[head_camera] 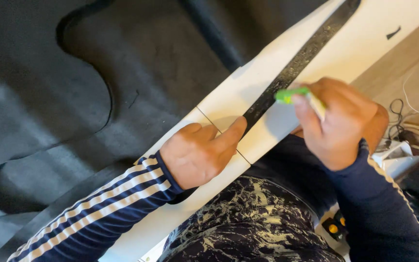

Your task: Applying glue to a leather strip and folding the edges to create a finished strap

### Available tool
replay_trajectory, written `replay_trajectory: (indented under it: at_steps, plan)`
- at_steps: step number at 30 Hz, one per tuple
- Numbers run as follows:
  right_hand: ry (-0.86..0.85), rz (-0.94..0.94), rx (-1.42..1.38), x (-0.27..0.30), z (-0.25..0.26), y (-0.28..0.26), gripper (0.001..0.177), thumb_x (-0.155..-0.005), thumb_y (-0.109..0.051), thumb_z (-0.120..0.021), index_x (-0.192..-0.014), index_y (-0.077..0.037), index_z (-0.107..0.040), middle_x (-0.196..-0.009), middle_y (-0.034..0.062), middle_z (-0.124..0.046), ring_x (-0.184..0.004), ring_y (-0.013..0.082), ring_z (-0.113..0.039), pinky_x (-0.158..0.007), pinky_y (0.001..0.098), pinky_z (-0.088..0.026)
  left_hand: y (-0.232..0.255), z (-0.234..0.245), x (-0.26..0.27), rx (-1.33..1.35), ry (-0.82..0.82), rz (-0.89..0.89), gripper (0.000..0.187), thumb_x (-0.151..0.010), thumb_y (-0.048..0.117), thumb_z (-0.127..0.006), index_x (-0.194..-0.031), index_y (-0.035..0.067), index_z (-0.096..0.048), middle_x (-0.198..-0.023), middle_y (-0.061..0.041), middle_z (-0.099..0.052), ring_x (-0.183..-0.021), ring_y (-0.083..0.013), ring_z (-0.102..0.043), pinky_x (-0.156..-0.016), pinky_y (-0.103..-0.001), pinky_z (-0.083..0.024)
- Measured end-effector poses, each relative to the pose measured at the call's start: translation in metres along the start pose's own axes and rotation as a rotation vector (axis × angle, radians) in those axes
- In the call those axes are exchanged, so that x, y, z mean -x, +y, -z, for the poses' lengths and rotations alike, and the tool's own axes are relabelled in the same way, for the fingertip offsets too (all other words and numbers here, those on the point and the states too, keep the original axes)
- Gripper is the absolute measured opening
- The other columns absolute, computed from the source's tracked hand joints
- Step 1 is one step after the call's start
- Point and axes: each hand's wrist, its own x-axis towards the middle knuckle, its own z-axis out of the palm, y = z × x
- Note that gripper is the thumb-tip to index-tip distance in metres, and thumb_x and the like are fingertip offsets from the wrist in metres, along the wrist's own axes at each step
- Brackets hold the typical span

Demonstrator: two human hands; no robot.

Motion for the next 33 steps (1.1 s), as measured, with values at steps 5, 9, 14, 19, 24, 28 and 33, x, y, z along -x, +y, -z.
replay_trajectory:
  at_steps: [5,9,14,19,24,28,33]
  plan:
    - [-0.008,0.027,-0.088,0.010,-0.008,0.000,0.028,-0.107,-0.011,-0.059,-0.095,0.010,-0.072,-0.083,0.0193,-0.070,-0.065,0.0265,-0.062,-0.063,0.0368,-0.049,0.001,-0.002,0.002,0.002,0.037,0.017,0.024,-0.101,0.010,-0.052,-0.096,0.010,-0.075,-0.134,-0.008,-0.065,-0.056,-0.0191,-0.050,-0.048,-0.035,-0.039]
    - [0.009,0.058,-0.043,0.009,-0.006,0.007,0.040,-0.111,-0.020,-0.049,-0.099,0.006,-0.077,-0.078,0.0170,-0.072,-0.067,0.0253,-0.071,-0.055,0.0341,-0.051,-0.001,-0.004,0.002,0.003,0.016,-0.016,0.022,-0.097,0.008,-0.053,-0.096,0.010,-0.075,-0.135,-0.010,-0.064,-0.055,-0.0189,-0.051,-0.047,-0.034,-0.039]
    - [-0.065,0.012,-0.109,0.004,-0.001,-0.005,0.024,-0.106,-0.011,-0.059,-0.100,0.007,-0.075,-0.093,0.0192,-0.075,-0.072,0.0278,-0.066,-0.070,0.0388,-0.053,-0.001,-0.004,0.000,0.001,0.013,-0.007,0.026,-0.099,0.010,-0.051,-0.104,0.010,-0.077,-0.136,-0.009,-0.063,-0.059,-0.0180,-0.052,-0.049,-0.034,-0.039]
    - [-0.060,-0.012,-0.136,0.009,-0.004,-0.008,0.027,-0.105,-0.015,-0.058,-0.099,0.005,-0.075,-0.094,0.0194,-0.073,-0.076,0.0302,-0.068,-0.075,0.0421,-0.056,-0.001,-0.002,0.000,-0.010,0.026,-0.008,0.024,-0.096,0.008,-0.051,-0.095,0.012,-0.075,-0.137,-0.008,-0.064,-0.054,-0.0175,-0.048,-0.049,-0.033,-0.035]
    - [-0.069,-0.024,-0.046,0.002,0.002,-0.007,0.040,-0.111,-0.019,-0.048,-0.100,0.006,-0.077,-0.094,0.0163,-0.075,-0.072,0.0271,-0.064,-0.071,0.0372,-0.050,0.000,-0.002,0.000,-0.012,0.005,0.009,0.023,-0.099,0.010,-0.052,-0.097,0.013,-0.075,-0.136,-0.006,-0.064,-0.055,-0.0175,-0.049,-0.049,-0.033,-0.037]
    - [-0.078,0.001,-0.150,0.009,-0.004,-0.011,0.028,-0.103,-0.017,-0.060,-0.095,0.008,-0.071,-0.091,0.0189,-0.074,-0.074,0.0295,-0.069,-0.071,0.0415,-0.056,-0.003,-0.002,-0.002,-0.002,0.041,-0.014,0.023,-0.098,0.010,-0.053,-0.099,0.012,-0.076,-0.136,-0.009,-0.065,-0.057,-0.0175,-0.051,-0.049,-0.033,-0.037]
    - [-0.048,-0.036,-0.058,0.004,-0.001,-0.009,0.040,-0.111,-0.018,-0.048,-0.099,0.007,-0.076,-0.092,0.0168,-0.074,-0.068,0.0263,-0.061,-0.068,0.0361,-0.048,-0.006,0.002,-0.002,0.076,0.091,-0.020,0.016,-0.099,0.004,-0.055,-0.099,0.007,-0.071,-0.129,-0.013,-0.071,-0.057,-0.0165,-0.054,-0.052,-0.033,-0.039]
